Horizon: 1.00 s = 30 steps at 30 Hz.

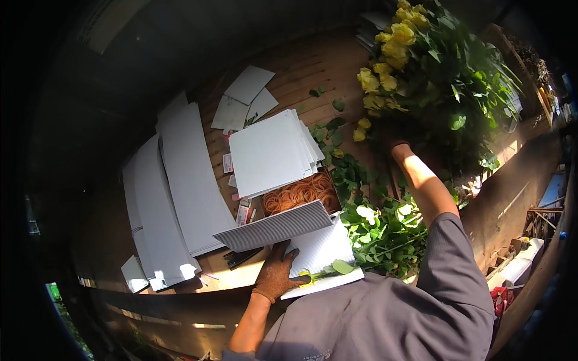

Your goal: The person places yellow roses into a white box lined with shredded paper, then closes the box and staples it shut. The person repeats this process with another box, arranging flowers and securing the packaging.

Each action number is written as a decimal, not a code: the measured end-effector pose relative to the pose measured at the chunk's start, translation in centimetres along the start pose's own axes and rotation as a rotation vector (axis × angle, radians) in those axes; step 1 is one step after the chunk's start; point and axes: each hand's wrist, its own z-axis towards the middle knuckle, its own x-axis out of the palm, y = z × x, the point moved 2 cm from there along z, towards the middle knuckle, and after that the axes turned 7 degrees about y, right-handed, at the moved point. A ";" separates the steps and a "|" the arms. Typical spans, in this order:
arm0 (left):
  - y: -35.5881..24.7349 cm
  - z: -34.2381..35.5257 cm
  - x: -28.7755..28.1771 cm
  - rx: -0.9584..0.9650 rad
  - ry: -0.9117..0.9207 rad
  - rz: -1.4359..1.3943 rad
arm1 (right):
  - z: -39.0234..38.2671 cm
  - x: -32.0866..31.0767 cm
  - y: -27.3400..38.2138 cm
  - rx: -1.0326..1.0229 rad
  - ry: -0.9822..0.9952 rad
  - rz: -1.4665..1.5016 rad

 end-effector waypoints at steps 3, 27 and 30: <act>0.3 -0.3 0.7 -0.026 -0.006 -0.020 | -0.9 -2.0 2.9 -0.054 0.283 -0.119; 0.3 -0.2 0.8 0.039 -0.043 0.012 | -0.2 -9.5 -9.1 0.128 -0.194 -0.300; 0.3 -0.6 1.0 0.011 -0.038 0.023 | -3.2 -14.4 -4.3 0.019 -0.109 -0.212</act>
